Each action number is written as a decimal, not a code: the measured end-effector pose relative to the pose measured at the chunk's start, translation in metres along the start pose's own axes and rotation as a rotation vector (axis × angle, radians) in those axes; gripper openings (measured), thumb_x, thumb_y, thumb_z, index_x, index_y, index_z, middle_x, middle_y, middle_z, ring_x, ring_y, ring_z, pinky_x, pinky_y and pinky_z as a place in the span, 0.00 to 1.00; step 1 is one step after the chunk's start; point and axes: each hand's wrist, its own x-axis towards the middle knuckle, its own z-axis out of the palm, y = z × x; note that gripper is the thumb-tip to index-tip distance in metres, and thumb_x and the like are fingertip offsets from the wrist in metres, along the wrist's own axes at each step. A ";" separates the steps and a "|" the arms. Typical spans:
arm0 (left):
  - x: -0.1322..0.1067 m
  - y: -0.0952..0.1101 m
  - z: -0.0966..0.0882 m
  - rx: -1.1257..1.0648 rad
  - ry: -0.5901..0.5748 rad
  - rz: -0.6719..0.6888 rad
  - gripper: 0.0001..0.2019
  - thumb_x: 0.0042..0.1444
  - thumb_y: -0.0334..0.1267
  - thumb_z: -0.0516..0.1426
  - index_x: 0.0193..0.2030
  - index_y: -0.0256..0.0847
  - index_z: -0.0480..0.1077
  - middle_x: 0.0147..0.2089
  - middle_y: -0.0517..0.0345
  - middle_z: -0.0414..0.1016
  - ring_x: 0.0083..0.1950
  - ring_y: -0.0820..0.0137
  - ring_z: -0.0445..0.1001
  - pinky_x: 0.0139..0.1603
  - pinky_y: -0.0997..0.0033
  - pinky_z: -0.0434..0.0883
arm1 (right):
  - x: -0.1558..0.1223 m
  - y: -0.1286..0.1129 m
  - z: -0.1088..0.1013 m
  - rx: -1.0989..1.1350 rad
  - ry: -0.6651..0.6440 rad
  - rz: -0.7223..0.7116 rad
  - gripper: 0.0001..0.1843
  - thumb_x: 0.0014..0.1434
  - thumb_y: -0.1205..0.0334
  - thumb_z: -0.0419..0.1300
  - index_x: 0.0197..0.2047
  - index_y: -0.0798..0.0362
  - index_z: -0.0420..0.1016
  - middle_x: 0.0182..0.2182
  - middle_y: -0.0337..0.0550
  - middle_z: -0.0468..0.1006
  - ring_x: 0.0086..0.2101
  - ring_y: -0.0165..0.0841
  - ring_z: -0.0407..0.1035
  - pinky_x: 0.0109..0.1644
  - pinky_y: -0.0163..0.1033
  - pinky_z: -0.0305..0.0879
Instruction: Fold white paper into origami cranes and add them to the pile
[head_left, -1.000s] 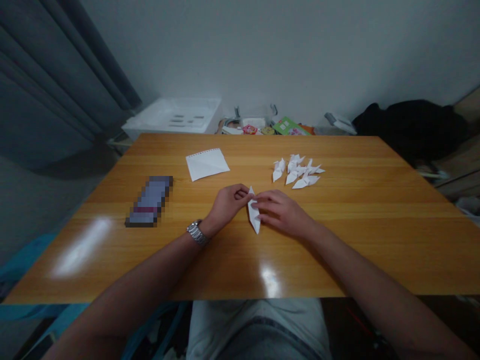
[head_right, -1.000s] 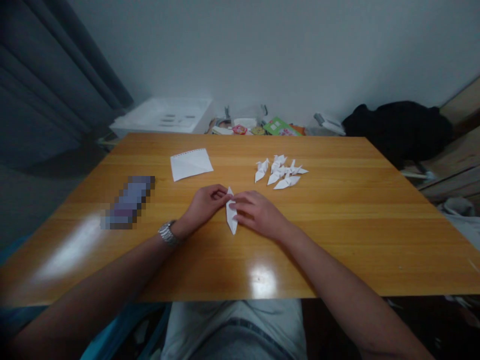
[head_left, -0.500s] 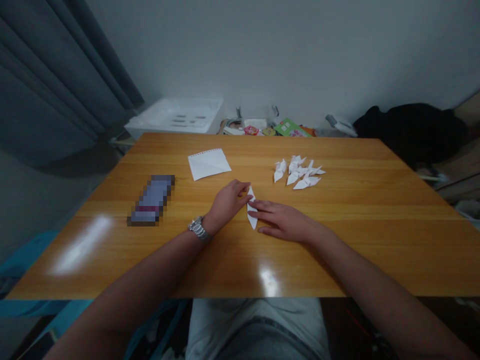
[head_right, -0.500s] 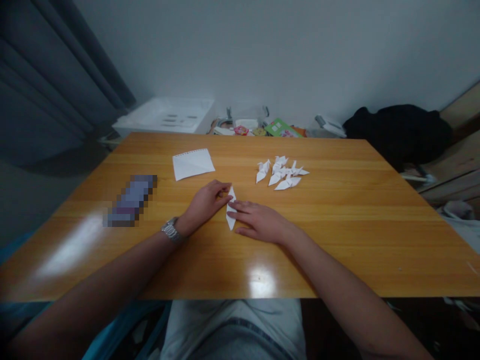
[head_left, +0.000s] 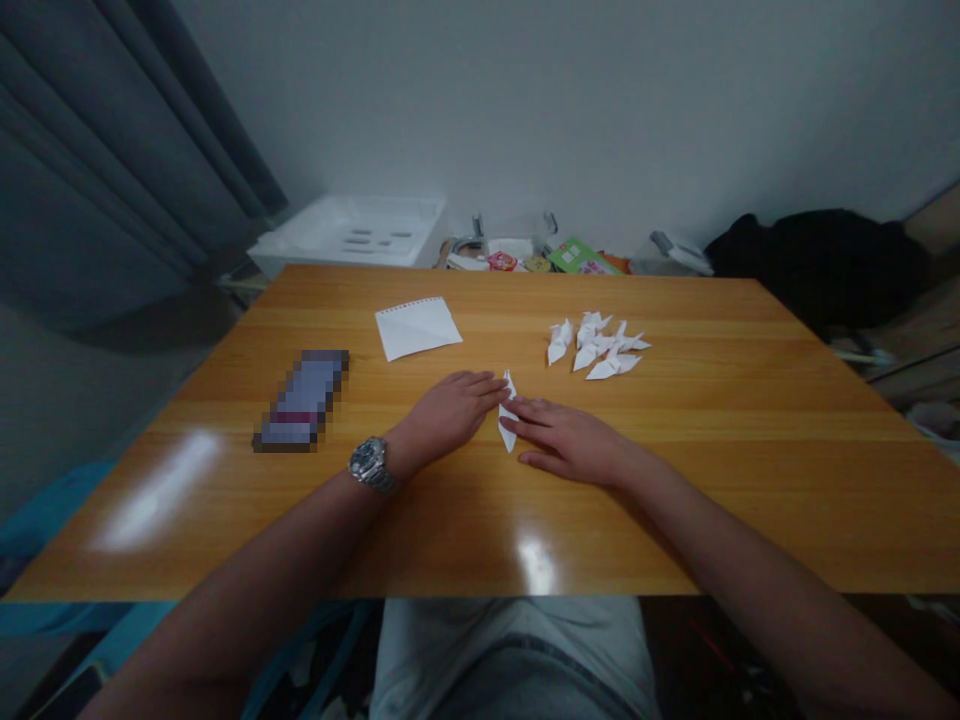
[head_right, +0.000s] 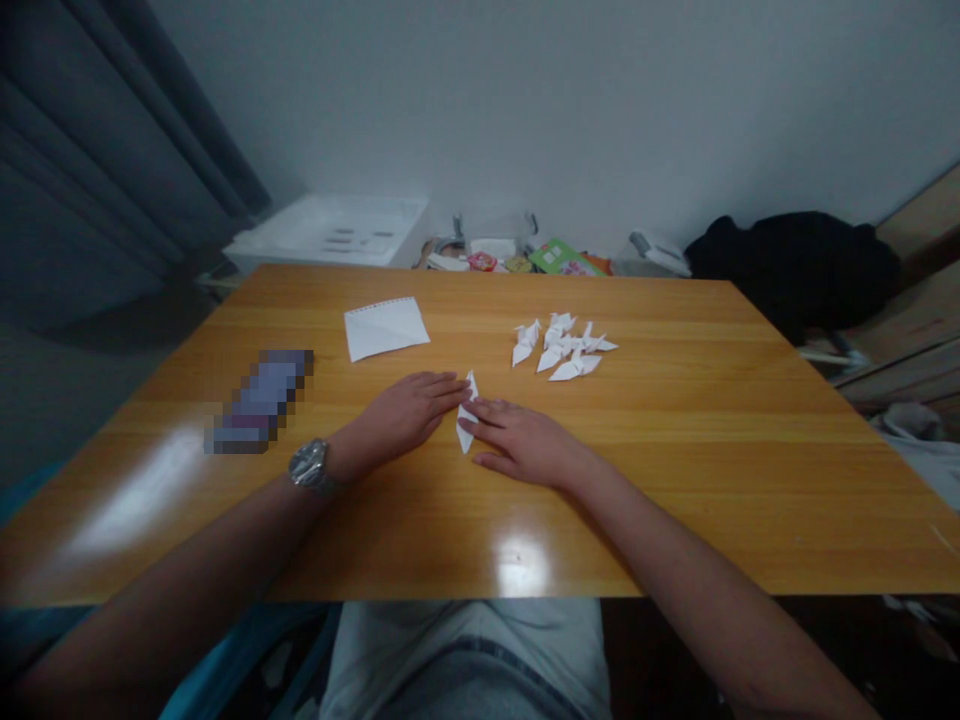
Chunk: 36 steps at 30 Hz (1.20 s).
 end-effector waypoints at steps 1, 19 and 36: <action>0.000 0.000 0.000 0.004 -0.012 -0.002 0.22 0.69 0.30 0.49 0.68 0.40 0.67 0.70 0.51 0.68 0.70 0.62 0.66 0.71 0.56 0.61 | 0.000 0.000 0.000 0.004 0.002 0.000 0.30 0.72 0.52 0.55 0.71 0.55 0.63 0.71 0.58 0.59 0.70 0.44 0.55 0.73 0.55 0.55; -0.004 0.002 0.004 0.000 -0.058 -0.014 0.25 0.67 0.31 0.50 0.70 0.45 0.63 0.73 0.53 0.63 0.72 0.58 0.62 0.73 0.50 0.52 | -0.009 0.001 -0.005 0.092 -0.048 -0.045 0.30 0.70 0.54 0.58 0.72 0.46 0.61 0.73 0.50 0.53 0.72 0.45 0.48 0.73 0.58 0.51; -0.002 0.001 0.007 -0.244 0.051 0.004 0.22 0.67 0.44 0.56 0.66 0.43 0.65 0.64 0.46 0.71 0.65 0.58 0.69 0.70 0.53 0.62 | -0.002 0.017 0.004 0.177 0.312 0.082 0.17 0.70 0.65 0.55 0.58 0.47 0.76 0.57 0.49 0.79 0.56 0.39 0.73 0.61 0.50 0.72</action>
